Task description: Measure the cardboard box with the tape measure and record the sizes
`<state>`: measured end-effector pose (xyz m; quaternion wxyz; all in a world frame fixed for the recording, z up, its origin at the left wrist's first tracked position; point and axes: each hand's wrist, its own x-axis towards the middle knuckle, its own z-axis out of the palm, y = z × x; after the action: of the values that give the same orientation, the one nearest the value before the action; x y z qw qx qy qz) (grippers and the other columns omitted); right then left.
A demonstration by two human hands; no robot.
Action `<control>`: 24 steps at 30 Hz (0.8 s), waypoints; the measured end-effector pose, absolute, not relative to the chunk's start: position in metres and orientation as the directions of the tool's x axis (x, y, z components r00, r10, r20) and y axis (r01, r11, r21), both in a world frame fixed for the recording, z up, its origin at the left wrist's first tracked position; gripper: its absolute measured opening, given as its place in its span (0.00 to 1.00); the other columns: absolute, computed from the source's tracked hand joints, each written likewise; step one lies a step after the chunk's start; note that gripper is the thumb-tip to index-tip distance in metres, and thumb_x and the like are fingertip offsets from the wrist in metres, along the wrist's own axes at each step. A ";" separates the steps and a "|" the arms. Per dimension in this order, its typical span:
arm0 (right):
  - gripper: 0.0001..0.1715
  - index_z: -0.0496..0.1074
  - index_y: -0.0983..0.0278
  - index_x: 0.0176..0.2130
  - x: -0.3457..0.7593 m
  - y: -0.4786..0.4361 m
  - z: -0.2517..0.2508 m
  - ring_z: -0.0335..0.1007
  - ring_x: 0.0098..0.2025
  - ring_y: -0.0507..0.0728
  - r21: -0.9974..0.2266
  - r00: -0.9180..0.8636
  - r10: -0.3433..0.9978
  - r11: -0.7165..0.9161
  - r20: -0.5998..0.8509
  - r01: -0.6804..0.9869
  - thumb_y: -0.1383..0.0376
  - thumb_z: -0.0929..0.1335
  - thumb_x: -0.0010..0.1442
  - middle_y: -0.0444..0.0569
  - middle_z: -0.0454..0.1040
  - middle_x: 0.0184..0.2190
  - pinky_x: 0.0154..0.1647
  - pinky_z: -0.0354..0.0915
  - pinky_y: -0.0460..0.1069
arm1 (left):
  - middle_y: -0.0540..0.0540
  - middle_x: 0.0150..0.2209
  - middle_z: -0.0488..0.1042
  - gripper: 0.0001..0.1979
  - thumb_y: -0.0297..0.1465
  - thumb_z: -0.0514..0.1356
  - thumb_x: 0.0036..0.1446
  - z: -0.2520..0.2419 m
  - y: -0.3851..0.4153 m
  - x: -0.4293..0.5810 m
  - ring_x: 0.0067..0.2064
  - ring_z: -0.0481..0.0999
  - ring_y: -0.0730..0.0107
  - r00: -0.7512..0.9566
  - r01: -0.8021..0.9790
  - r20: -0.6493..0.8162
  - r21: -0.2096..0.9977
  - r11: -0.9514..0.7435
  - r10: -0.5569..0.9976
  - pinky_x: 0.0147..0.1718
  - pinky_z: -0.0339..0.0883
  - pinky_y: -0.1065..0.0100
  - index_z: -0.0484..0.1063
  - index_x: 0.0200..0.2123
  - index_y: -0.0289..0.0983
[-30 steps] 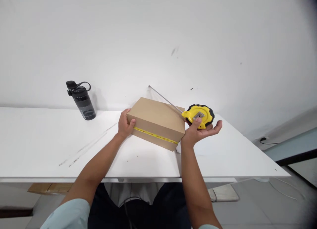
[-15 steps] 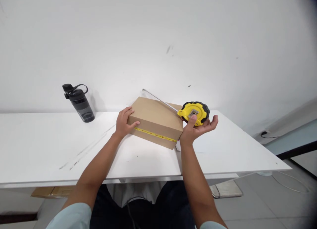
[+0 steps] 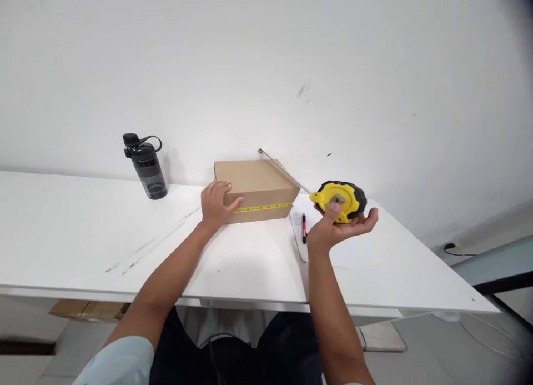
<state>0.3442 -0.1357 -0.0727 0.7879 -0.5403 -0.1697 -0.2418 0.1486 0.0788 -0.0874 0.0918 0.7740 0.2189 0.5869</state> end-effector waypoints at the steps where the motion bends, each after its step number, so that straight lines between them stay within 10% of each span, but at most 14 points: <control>1: 0.56 0.41 0.56 0.73 0.346 -0.132 -0.078 0.55 0.78 0.68 -0.744 0.795 -0.227 0.279 0.563 0.607 0.34 0.67 0.64 0.66 0.46 0.75 0.77 0.65 0.71 | 0.38 0.51 0.86 0.22 0.50 0.75 0.57 -0.089 0.077 0.150 0.62 0.81 0.40 0.214 0.244 0.876 0.381 -0.892 0.433 0.65 0.68 0.42 0.78 0.45 0.43; 15: 0.35 0.61 0.52 0.75 0.334 -0.127 -0.092 0.74 0.57 0.64 0.007 -0.025 -0.266 -0.069 0.964 0.998 0.61 0.67 0.73 0.60 0.67 0.58 0.51 0.78 0.63 | 0.40 0.54 0.86 0.21 0.46 0.75 0.60 -0.089 0.076 0.149 0.65 0.81 0.44 0.259 0.320 0.863 0.348 -0.882 0.434 0.67 0.72 0.41 0.77 0.50 0.44; 24: 0.37 0.65 0.51 0.76 0.312 -0.145 -0.076 0.74 0.59 0.63 0.145 -0.165 -0.212 -0.107 0.963 0.984 0.64 0.69 0.72 0.61 0.67 0.58 0.46 0.80 0.56 | 0.39 0.55 0.85 0.21 0.47 0.75 0.60 -0.091 0.076 0.148 0.64 0.81 0.44 0.278 0.331 0.860 0.332 -0.883 0.427 0.67 0.72 0.41 0.76 0.50 0.44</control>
<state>0.3119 -0.1451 -0.0760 0.4885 -0.4232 -0.4560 -0.6119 0.1480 0.0759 -0.0907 0.0436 0.7983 0.2375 0.5518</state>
